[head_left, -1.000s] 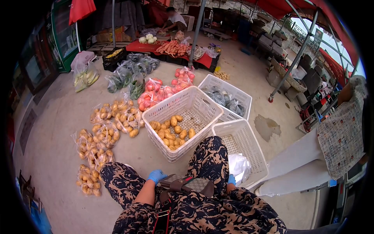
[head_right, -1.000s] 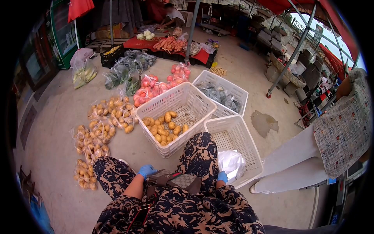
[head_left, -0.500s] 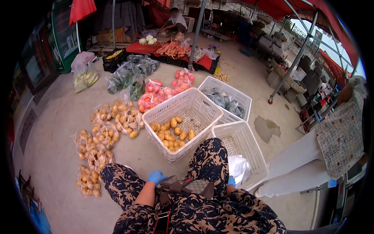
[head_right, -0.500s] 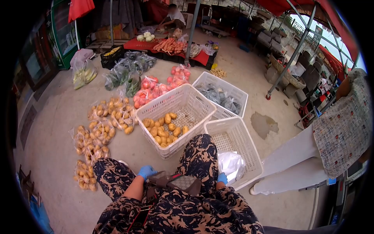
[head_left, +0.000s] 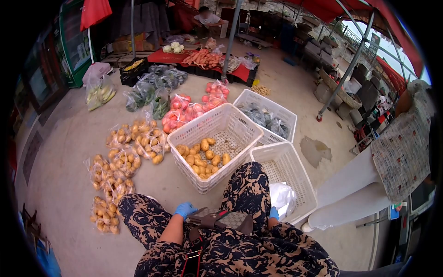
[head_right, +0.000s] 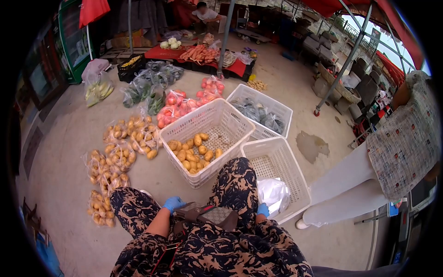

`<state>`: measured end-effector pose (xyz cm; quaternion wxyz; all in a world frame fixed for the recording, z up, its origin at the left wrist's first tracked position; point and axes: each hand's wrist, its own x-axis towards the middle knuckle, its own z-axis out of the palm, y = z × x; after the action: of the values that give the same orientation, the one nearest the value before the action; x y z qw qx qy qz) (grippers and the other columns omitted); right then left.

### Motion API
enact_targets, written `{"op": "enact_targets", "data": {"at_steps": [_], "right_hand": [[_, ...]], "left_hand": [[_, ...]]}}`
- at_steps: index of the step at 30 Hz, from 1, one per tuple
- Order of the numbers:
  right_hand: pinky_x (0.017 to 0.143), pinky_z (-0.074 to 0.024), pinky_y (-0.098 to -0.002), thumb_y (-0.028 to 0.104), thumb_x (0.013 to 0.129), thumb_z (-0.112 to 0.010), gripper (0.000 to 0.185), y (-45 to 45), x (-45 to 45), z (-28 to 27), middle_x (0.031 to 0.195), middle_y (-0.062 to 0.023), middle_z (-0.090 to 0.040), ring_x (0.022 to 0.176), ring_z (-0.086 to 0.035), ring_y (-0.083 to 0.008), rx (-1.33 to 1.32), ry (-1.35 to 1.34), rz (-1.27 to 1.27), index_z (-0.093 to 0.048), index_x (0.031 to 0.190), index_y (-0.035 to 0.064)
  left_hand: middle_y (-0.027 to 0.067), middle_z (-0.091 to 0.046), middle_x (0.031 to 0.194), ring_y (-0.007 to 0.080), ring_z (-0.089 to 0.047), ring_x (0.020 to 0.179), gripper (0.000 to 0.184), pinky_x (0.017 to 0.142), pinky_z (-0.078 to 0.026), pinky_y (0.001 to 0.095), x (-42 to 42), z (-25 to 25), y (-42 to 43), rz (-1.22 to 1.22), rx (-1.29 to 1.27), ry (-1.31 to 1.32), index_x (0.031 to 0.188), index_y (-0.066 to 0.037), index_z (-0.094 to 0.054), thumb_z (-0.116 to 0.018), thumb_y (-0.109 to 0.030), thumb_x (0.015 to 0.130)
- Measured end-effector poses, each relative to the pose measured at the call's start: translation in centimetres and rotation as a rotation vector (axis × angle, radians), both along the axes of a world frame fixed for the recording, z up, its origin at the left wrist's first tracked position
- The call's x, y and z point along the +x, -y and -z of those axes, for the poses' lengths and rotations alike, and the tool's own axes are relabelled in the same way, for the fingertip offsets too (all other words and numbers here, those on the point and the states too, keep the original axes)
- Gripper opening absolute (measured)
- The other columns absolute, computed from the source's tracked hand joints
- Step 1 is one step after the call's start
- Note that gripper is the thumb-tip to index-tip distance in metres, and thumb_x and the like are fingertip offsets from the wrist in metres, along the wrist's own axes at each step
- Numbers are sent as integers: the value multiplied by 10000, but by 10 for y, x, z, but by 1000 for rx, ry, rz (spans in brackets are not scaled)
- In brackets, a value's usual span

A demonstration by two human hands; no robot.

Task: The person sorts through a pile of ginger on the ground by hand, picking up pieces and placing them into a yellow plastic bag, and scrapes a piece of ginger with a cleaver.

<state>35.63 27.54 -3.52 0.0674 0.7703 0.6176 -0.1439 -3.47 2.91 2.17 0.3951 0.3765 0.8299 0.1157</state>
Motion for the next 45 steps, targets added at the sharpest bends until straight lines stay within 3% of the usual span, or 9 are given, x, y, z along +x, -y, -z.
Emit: {"op": "enact_targets", "data": {"at_steps": [13, 19, 23, 28, 31, 34, 40, 45], "right_hand": [[737, -446, -432, 238, 823, -375, 235, 6, -9, -26, 976, -119, -564, 908, -554, -304, -10, 0, 18, -534, 947, 117], [746, -442, -430, 237, 806, -393, 236, 8, -13, -33, 966, -110, -571, 911, -557, -292, 2, -1, 47, -554, 927, 115], [783, -424, -423, 251, 805, -405, 257, 9, -15, -38, 1017, -107, -559, 951, -541, -286, -6, -18, 81, -556, 965, 119], [807, -408, -426, 256, 808, -402, 278, 7, -15, -40, 1043, -104, -548, 981, -524, -289, -40, -40, 105, -538, 1010, 123], [807, -407, -429, 259, 806, -406, 285, 6, -12, -36, 1044, -107, -548, 980, -524, -292, -32, -46, 94, -531, 1019, 117], [806, -408, -428, 255, 799, -416, 280, 5, -12, -33, 1043, -112, -548, 978, -526, -291, -12, -38, 96, -537, 1009, 114], [764, -436, -416, 242, 797, -432, 248, 9, -14, -41, 970, -104, -582, 898, -570, -284, 27, -10, 70, -560, 962, 108], [769, -427, -430, 245, 791, -441, 253, 8, -12, -38, 994, -110, -574, 923, -557, -292, 5, -36, 83, -551, 973, 109]], "left_hand": [[180, -602, 783, 333, -573, 735, 487, 685, -442, 397, 0, 3, -4, 138, 54, -91, 732, -35, -635, -507, -504, 709], [155, -611, 734, 301, -582, 719, 410, 697, -444, 381, -3, 21, 0, 70, 119, -134, 687, -67, -649, -438, -406, 780], [107, -627, 703, 237, -602, 661, 285, 660, -469, 332, -2, 18, 1, -45, 163, 28, 739, -67, -655, -477, -288, 761], [92, -632, 677, 161, -601, 561, 142, 559, -478, 282, 7, -24, -2, -160, 167, 111, 755, -54, -654, -531, -111, 711], [92, -630, 676, 165, -600, 574, 134, 573, -475, 286, 5, -14, -1, -202, 185, 165, 738, -63, -650, -531, -111, 702], [87, -628, 674, 167, -599, 588, 128, 587, -471, 293, 4, -17, 0, -129, 135, 58, 722, -80, -648, -525, -97, 693], [74, -628, 680, 170, -599, 605, 141, 595, -467, 297, 1, 4, 0, -213, 178, 175, 717, -97, -649, -514, -83, 676], [70, -628, 682, 156, -598, 605, 141, 596, -469, 291, 5, -3, 0, -237, 188, 190, 709, -91, -645, -508, -83, 679]]}}
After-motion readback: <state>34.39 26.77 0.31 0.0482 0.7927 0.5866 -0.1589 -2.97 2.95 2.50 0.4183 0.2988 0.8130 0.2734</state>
